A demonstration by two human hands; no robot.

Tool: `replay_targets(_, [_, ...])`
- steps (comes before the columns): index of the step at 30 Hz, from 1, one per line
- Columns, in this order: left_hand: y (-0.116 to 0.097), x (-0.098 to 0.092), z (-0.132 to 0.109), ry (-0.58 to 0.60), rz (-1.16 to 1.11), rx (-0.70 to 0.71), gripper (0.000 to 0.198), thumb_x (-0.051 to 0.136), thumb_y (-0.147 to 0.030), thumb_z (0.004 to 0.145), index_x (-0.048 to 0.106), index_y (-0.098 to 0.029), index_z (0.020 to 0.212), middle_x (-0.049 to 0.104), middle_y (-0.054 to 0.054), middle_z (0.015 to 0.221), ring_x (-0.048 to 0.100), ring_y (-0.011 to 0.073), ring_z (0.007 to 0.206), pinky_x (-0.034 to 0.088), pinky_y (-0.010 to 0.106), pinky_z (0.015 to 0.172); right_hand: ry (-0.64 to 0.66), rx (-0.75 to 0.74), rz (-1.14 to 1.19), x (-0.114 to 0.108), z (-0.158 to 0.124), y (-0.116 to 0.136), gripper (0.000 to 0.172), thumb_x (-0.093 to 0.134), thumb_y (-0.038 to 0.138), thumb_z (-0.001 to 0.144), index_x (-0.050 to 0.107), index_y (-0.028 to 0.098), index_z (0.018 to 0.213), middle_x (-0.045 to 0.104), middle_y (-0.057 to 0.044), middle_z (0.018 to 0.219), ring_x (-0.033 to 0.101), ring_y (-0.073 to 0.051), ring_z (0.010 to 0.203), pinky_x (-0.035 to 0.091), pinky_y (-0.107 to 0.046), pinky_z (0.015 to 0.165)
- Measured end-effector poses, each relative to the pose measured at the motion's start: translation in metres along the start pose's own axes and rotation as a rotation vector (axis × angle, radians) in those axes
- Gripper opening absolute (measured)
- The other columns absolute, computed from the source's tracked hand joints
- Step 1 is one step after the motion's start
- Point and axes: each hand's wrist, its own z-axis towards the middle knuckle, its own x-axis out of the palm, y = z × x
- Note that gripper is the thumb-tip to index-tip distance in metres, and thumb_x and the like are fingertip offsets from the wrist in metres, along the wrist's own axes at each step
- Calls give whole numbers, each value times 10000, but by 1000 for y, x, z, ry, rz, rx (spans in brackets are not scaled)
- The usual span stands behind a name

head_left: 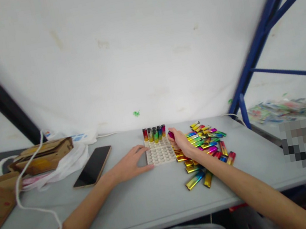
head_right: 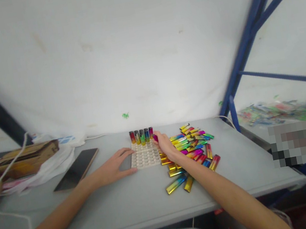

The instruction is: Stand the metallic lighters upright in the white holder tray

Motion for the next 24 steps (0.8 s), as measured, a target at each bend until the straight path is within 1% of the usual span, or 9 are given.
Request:
replay_targets(2, [1,1,0,-4,-4,3,689,573,-677,899,497,-222,1410,520,121,1429,496,306,1339,364,428,1173,-60,14,46,0,-1,1,564,328,670,952,294,252,575,214,68,481,136,-87,413,103,-259,410])
replay_targets(4, [2,1,0,-5,-7,6,692,569,-678,902,491,-222,1417,516,120,1433,488,305,1347,357,429,1178,-71,19,65,0,-3,1,542,365,618,955,313,248,563,236,64,476,152,-86,406,103,-257,412])
replay_targets(8, [1,0,0,6,-9,1,704,573,-679,900,487,-212,1420,508,126,1437,479,308,1353,350,434,1183,-36,10,83,-1,0,0,602,394,735,905,381,237,567,263,56,491,186,-94,418,138,-260,425])
replay_targets(10, [0,-1,0,10,-13,0,704,574,-680,899,489,-212,1419,505,127,1437,480,306,1351,351,434,1183,-7,-41,105,-3,3,-2,623,399,799,871,463,230,624,275,57,514,204,-104,439,173,-261,438])
replay_targets(13, [-1,-2,0,6,-16,1,692,575,-676,900,498,-219,1414,507,128,1442,484,310,1350,353,441,1180,8,-167,88,-10,8,-6,605,409,816,863,545,235,766,338,54,568,277,-121,469,245,-263,459])
replay_targets(15, [-1,-2,0,4,-11,-6,690,576,-674,900,502,-216,1410,507,130,1448,483,314,1353,351,442,1181,-47,-254,-19,-16,11,-8,571,405,787,887,553,240,823,416,45,610,382,-136,518,334,-268,508])
replay_targets(17, [-1,-1,0,12,-3,-9,690,575,-671,902,499,-210,1411,503,133,1451,479,312,1359,348,438,1185,-114,-334,-203,-23,13,-10,508,409,718,929,559,240,850,497,33,643,486,-157,603,413,-282,614])
replay_targets(20, [-1,-1,1,25,6,-12,693,575,-664,907,487,-201,1416,493,139,1454,473,305,1366,343,429,1189,-127,-429,-446,-32,12,-10,390,450,584,967,590,231,882,626,2,735,586,-182,728,441,-300,741])
replay_targets(24, [-3,-2,0,19,2,-15,693,581,-661,904,485,-206,1418,502,133,1446,487,306,1353,349,430,1185,-170,-489,-648,-36,9,-2,313,498,494,976,631,224,889,714,-41,845,648,-210,813,437,-308,797])
